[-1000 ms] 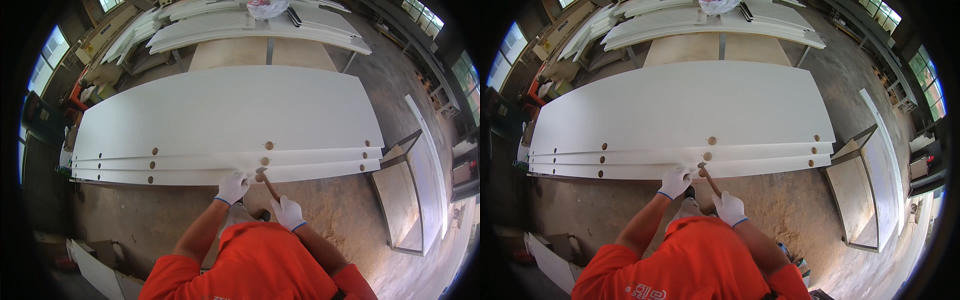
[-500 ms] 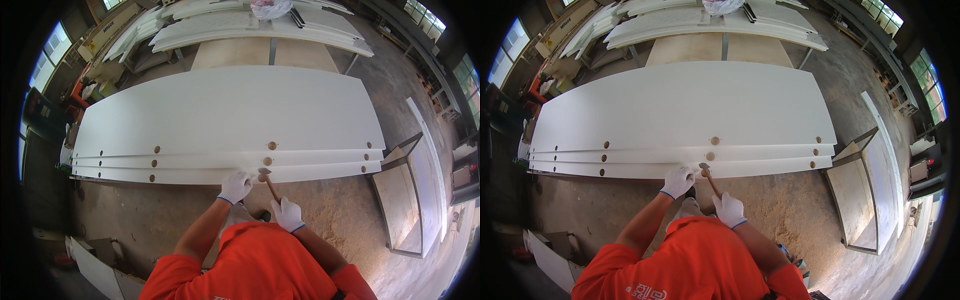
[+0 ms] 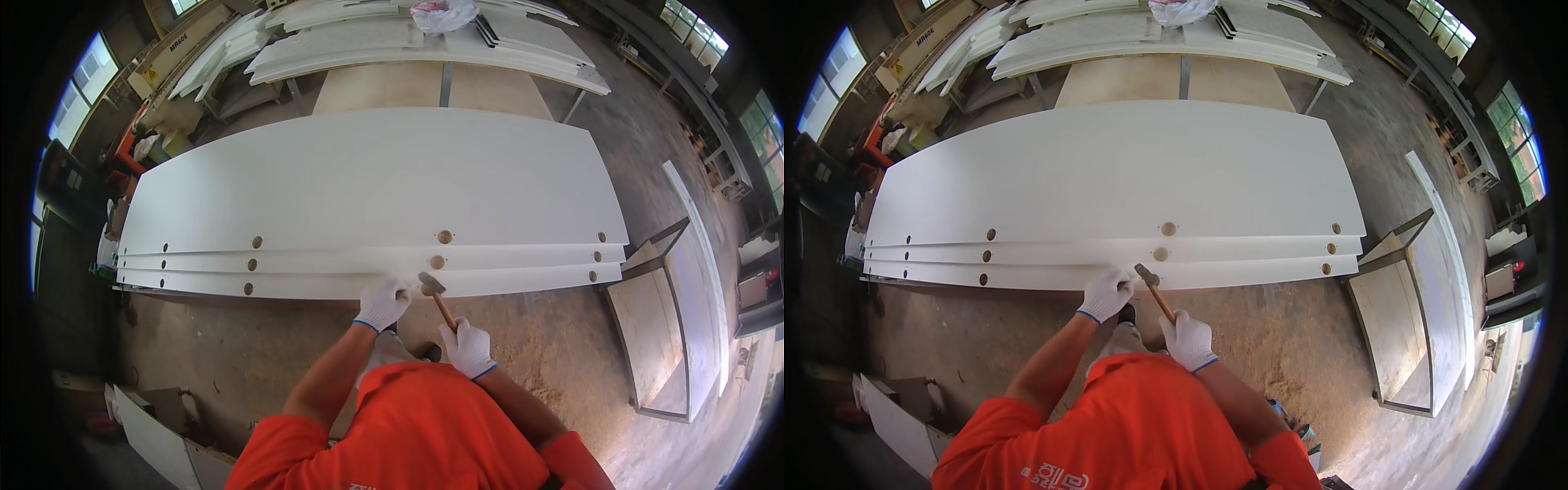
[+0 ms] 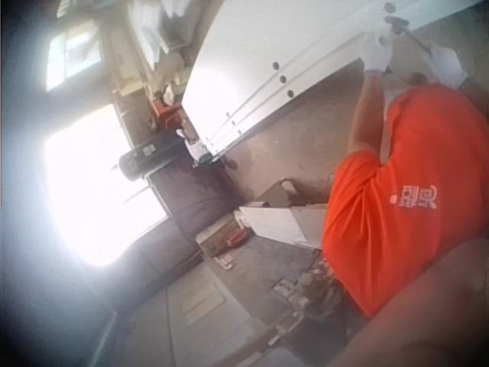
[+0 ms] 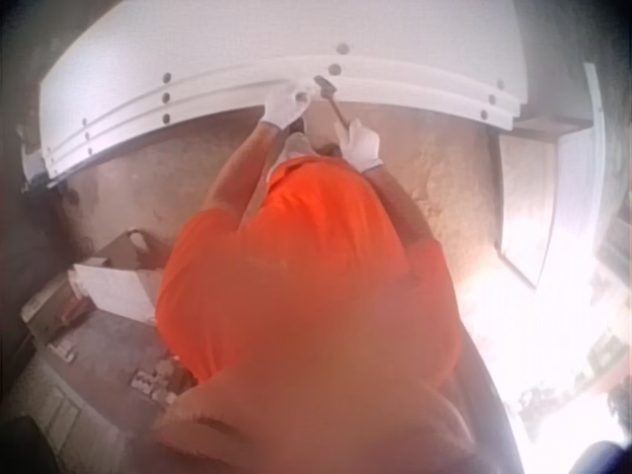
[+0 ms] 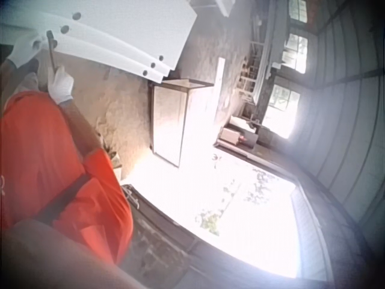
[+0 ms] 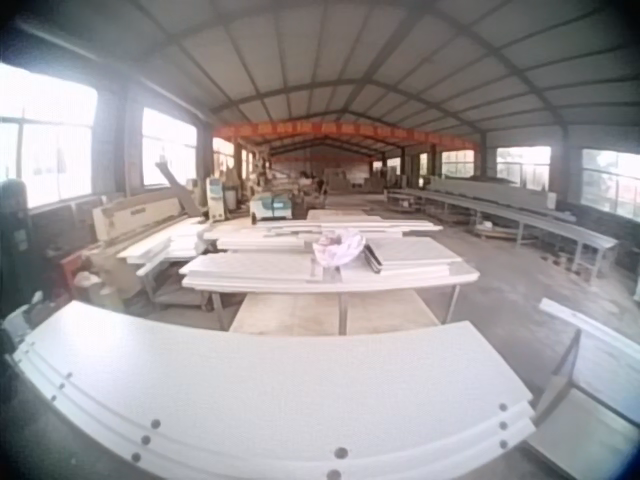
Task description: The person uses a hammer to drive wooden dowels into pre-drilled holes in large white furniture panels.
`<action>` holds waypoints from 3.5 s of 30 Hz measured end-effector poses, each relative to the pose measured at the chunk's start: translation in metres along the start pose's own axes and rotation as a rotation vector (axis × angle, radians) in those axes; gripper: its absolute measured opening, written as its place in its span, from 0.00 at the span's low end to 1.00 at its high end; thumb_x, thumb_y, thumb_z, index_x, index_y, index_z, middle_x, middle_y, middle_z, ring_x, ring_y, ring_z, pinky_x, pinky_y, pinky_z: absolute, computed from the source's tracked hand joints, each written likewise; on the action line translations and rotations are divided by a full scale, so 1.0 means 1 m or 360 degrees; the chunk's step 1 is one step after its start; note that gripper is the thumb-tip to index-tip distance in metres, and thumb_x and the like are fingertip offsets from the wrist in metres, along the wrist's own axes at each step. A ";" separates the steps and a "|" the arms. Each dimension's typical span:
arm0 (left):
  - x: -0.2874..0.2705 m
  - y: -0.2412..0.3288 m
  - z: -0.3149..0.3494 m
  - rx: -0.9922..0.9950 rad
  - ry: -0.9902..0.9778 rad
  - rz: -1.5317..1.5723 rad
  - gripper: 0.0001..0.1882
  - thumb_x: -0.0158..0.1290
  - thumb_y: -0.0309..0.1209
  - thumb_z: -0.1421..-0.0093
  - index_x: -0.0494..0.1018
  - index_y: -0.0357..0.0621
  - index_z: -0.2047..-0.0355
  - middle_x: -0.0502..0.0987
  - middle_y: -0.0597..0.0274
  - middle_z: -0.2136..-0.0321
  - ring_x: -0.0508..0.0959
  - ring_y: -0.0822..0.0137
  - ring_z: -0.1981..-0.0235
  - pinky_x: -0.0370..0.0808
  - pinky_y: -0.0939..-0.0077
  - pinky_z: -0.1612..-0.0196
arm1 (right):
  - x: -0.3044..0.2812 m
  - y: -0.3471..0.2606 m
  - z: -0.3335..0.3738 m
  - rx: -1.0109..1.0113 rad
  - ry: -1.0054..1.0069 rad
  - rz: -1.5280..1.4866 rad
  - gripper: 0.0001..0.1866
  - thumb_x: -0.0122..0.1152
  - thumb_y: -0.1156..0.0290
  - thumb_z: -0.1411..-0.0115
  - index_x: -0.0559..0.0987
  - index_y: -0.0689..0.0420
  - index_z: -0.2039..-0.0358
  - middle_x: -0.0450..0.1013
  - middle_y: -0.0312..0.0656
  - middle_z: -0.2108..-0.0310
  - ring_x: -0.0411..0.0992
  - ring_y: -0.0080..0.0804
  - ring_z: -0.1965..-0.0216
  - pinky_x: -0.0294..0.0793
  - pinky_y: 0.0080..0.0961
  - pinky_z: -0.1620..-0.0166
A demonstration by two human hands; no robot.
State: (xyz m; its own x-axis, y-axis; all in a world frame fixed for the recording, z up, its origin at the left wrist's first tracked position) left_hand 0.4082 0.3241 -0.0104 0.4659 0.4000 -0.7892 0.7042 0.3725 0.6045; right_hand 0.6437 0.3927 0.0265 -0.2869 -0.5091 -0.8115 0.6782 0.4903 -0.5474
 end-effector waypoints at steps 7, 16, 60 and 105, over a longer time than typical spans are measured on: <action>0.000 -0.009 0.005 -0.0099 0.0237 0.0159 0.07 0.61 0.34 0.40 0.82 0.46 0.64 0.82 0.53 0.73 0.83 0.50 0.70 0.79 0.60 0.65 | -0.003 -0.005 -0.004 0.0030 -0.0084 0.0081 0.25 0.52 0.47 0.29 0.77 0.61 0.64 0.79 0.58 0.74 0.80 0.61 0.69 0.77 0.57 0.62; -0.008 0.036 -0.034 0.0155 0.0333 0.0240 0.04 0.61 0.32 0.39 0.82 0.48 0.65 0.82 0.54 0.68 0.82 0.49 0.68 0.79 0.59 0.65 | -0.024 0.013 0.006 0.0333 -0.0078 -0.0142 0.28 0.49 0.44 0.28 0.76 0.61 0.62 0.80 0.62 0.67 0.80 0.65 0.62 0.77 0.58 0.56; 0.024 0.063 -0.074 0.0369 0.0175 -0.0037 0.01 0.60 0.32 0.41 0.79 0.53 0.69 0.80 0.59 0.68 0.82 0.48 0.70 0.78 0.51 0.69 | -0.034 0.031 -0.037 0.0252 0.0150 0.0080 0.26 0.47 0.47 0.27 0.76 0.61 0.63 0.80 0.59 0.74 0.80 0.62 0.68 0.78 0.58 0.61; 0.005 0.036 -0.058 0.0264 0.0312 -0.0059 0.03 0.59 0.31 0.42 0.80 0.51 0.67 0.80 0.58 0.66 0.82 0.47 0.66 0.80 0.51 0.65 | -0.021 0.002 -0.045 0.0138 0.0000 0.0035 0.27 0.47 0.45 0.27 0.77 0.60 0.63 0.80 0.59 0.71 0.80 0.63 0.67 0.77 0.58 0.61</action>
State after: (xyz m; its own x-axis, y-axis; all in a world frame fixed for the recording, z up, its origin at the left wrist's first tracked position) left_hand 0.4049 0.3886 0.0135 0.3370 0.5494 -0.7646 0.8046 0.2536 0.5369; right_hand 0.6210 0.4366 0.0334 -0.2712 -0.4988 -0.8232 0.7404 0.4385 -0.5095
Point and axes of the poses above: each hand's wrist, its own z-axis away from the middle knuckle, its own x-axis out of the palm, y = z × x, the point moved 4 cm from there along -z, towards the middle knuckle
